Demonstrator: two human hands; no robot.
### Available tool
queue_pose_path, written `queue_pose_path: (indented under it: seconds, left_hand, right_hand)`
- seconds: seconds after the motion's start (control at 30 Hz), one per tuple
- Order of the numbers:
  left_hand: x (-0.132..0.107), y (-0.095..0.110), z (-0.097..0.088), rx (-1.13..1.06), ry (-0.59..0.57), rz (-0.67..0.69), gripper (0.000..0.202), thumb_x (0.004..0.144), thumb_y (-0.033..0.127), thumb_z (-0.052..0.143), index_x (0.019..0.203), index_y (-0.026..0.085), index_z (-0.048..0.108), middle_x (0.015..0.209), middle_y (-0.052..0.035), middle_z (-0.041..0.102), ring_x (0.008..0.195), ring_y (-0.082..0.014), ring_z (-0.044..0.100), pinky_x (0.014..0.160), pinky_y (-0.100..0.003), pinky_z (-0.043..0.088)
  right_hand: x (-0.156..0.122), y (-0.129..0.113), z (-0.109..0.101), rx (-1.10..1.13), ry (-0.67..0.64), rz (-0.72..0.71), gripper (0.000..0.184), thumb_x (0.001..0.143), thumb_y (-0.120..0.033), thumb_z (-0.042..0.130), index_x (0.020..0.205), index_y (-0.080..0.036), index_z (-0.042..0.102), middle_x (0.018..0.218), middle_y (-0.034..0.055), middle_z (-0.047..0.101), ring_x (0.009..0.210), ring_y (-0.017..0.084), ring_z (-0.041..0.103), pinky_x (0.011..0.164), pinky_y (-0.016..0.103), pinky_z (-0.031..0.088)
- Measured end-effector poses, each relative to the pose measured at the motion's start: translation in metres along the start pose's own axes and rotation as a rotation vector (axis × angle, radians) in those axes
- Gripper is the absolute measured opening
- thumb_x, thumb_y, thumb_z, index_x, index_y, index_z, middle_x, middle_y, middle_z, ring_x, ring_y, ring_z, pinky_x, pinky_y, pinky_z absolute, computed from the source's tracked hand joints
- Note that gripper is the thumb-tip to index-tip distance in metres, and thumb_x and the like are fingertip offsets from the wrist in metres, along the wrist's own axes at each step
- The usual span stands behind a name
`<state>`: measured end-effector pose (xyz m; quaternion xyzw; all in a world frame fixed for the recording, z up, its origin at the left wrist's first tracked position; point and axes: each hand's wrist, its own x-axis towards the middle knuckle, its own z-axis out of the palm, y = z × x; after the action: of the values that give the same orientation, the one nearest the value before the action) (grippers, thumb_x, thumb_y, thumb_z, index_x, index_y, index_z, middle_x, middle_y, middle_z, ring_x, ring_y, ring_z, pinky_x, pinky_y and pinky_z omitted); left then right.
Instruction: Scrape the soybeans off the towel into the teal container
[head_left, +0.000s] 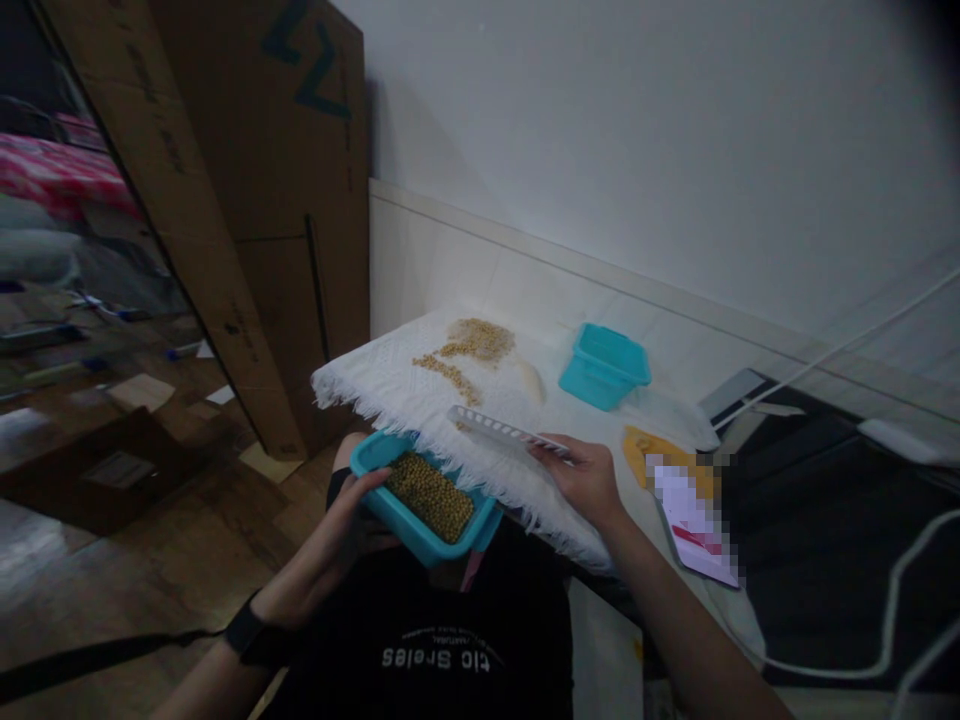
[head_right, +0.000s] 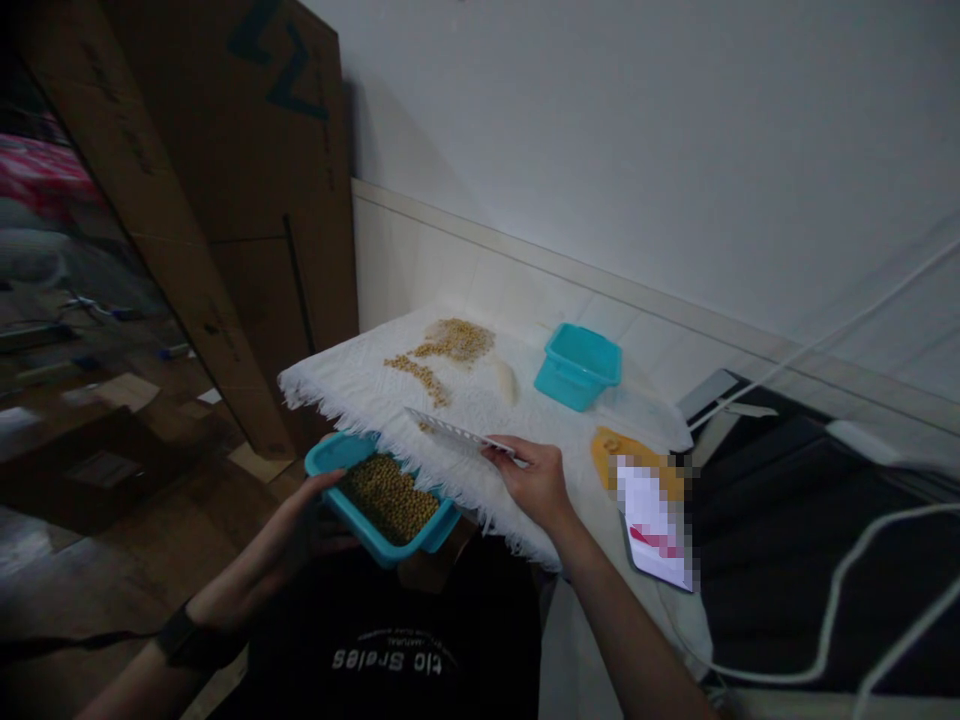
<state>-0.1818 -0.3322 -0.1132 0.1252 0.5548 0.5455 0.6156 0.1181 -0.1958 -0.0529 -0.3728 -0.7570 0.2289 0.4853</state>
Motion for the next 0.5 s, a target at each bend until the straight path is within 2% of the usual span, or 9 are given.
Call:
queue_pose_path:
  seconds: [0.17, 0.33, 0.4, 0.5]
  left_hand:
    - [0.003, -0.005, 0.001, -0.015, 0.027, 0.026, 0.077, 0.083, 0.061, 0.087, 0.147, 0.030, 0.058, 0.137, -0.0168, 0.076, 0.103, -0.0417, 0.083, 0.080, -0.051, 0.068]
    - [-0.003, -0.001, 0.004, -0.011, 0.015, 0.007, 0.076, 0.085, 0.058, 0.086, 0.147, 0.026, 0.056, 0.139, -0.0196, 0.074, 0.105, -0.0418, 0.082, 0.082, -0.051, 0.069]
    - [-0.004, -0.001, 0.005, -0.004, 0.014, 0.009, 0.075, 0.086, 0.057, 0.085, 0.148, 0.026, 0.056, 0.141, -0.0194, 0.074, 0.107, -0.0417, 0.082, 0.081, -0.049, 0.069]
    - [0.000, -0.002, 0.004, -0.004, 0.023, 0.007, 0.075, 0.086, 0.058, 0.085, 0.149, 0.028, 0.057, 0.143, -0.0187, 0.074, 0.107, -0.0413, 0.082, 0.080, -0.049, 0.069]
  right_hand:
    - [-0.012, -0.012, 0.000, -0.027, -0.014, -0.077, 0.015, 0.095, -0.041, 0.084, 0.092, -0.030, 0.094, 0.091, 0.0042, 0.090, 0.077, 0.029, 0.089, 0.073, 0.036, 0.074]
    - [-0.027, -0.028, -0.001, -0.049, -0.017, -0.098, 0.014, 0.095, -0.040, 0.082, 0.092, -0.033, 0.094, 0.086, 0.0028, 0.089, 0.071, 0.028, 0.087, 0.068, 0.034, 0.072]
    - [-0.021, -0.029, -0.001, -0.061, 0.023, -0.067, 0.017, 0.094, -0.043, 0.083, 0.091, -0.031, 0.094, 0.084, 0.0035, 0.089, 0.070, 0.028, 0.086, 0.067, 0.033, 0.070]
    - [0.003, -0.018, -0.002, -0.086, 0.129, -0.007, 0.027, 0.092, -0.051, 0.084, 0.090, -0.026, 0.093, 0.082, 0.0049, 0.089, 0.069, 0.027, 0.083, 0.064, 0.033, 0.066]
